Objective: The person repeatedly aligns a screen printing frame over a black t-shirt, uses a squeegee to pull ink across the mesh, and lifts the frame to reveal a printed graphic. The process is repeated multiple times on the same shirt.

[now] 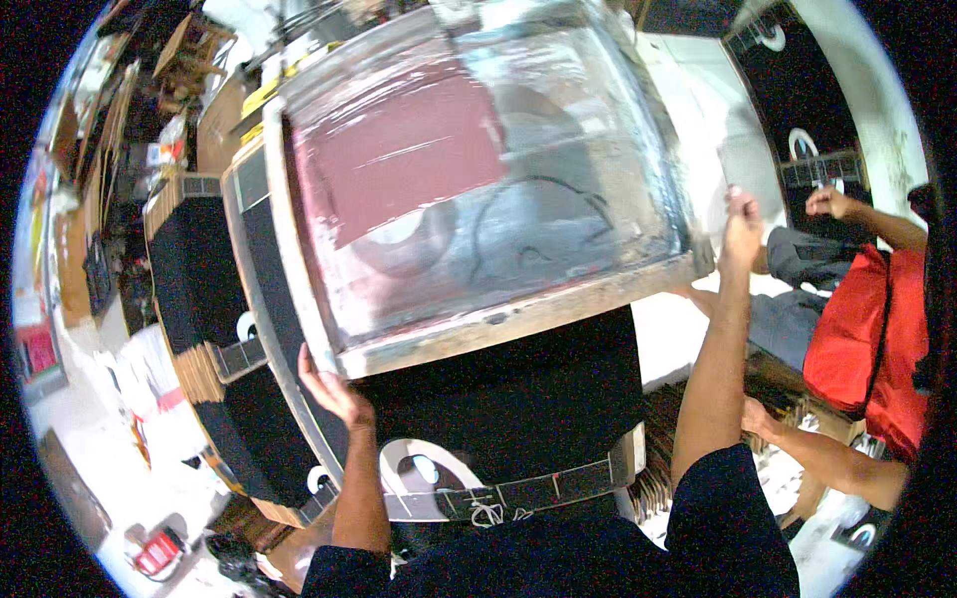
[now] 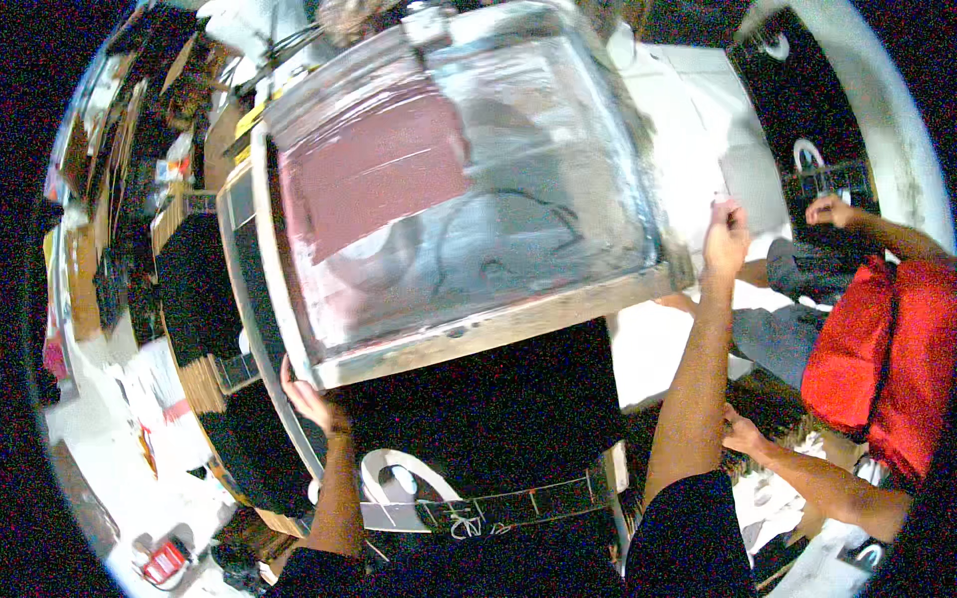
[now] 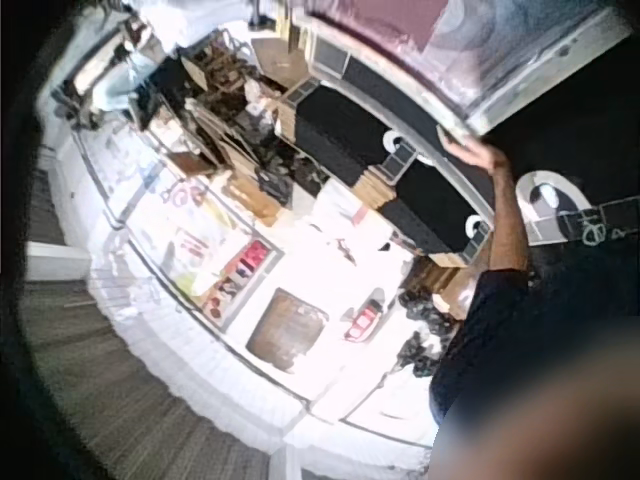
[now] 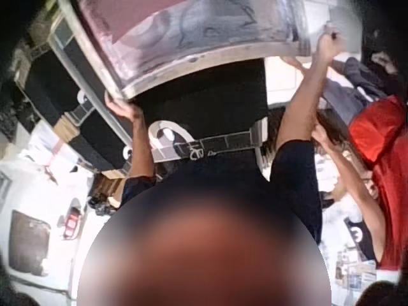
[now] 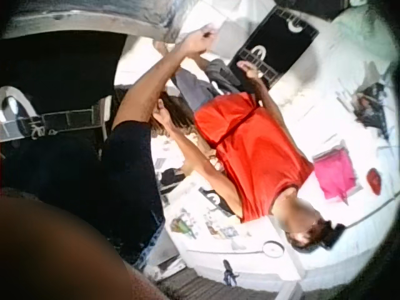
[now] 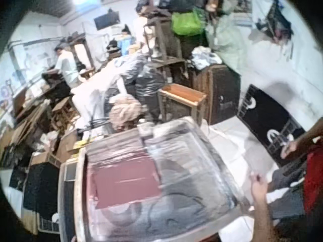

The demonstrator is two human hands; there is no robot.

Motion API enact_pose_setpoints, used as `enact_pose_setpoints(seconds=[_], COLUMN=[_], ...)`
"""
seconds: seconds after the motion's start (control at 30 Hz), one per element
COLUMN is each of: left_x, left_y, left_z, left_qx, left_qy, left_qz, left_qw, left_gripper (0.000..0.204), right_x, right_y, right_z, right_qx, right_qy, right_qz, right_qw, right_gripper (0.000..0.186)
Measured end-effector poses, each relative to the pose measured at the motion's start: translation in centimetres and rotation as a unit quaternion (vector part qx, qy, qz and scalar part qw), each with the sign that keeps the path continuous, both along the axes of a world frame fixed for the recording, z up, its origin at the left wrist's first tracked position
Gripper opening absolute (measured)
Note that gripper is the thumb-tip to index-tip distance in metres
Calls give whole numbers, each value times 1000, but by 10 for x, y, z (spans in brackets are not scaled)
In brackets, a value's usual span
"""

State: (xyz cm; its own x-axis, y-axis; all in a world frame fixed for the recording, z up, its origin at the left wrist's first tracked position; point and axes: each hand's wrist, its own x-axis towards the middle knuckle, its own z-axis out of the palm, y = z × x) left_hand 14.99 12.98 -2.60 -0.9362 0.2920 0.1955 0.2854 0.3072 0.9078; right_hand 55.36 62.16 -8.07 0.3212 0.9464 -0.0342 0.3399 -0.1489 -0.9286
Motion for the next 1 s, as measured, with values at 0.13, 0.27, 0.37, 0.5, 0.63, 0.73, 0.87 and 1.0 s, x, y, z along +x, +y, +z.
enact_pose_setpoints(seconds=[0.13,0.27,0.37,0.5,0.63,0.73,0.87,1.0], left_x=[-9,-21,-40,-67,-74,-72,-75,-70], left_y=[11,9,-4,-19,-20,-22,-24,-24], left_z=[11,12,13,22,38,43,39,32], left_qx=[54,47,-217,20,-48,-76,-36,41], left_qy=[-204,-142,0,-185,-137,-123,-157,-189], left_qz=[182,139,100,215,239,235,242,262], left_qw=[960,979,971,959,960,961,957,946], left_gripper=[77,81,84,86,79,78,85,92], right_x=[69,16,-14,-43,-61,-83,-121,-134], right_y=[-36,-103,-150,-194,-217,-226,-215,-193], right_z=[-194,-329,-376,-413,-413,-390,-368,-355], right_qx=[-117,-222,-356,-305,-300,-118,2,-44], right_qy=[-102,-50,52,-2,-26,-140,-57,-40], right_qz=[166,284,206,220,389,487,561,606], right_qw=[974,931,910,927,870,854,826,793], right_gripper=[28,33,34,31,40,64,79,68])
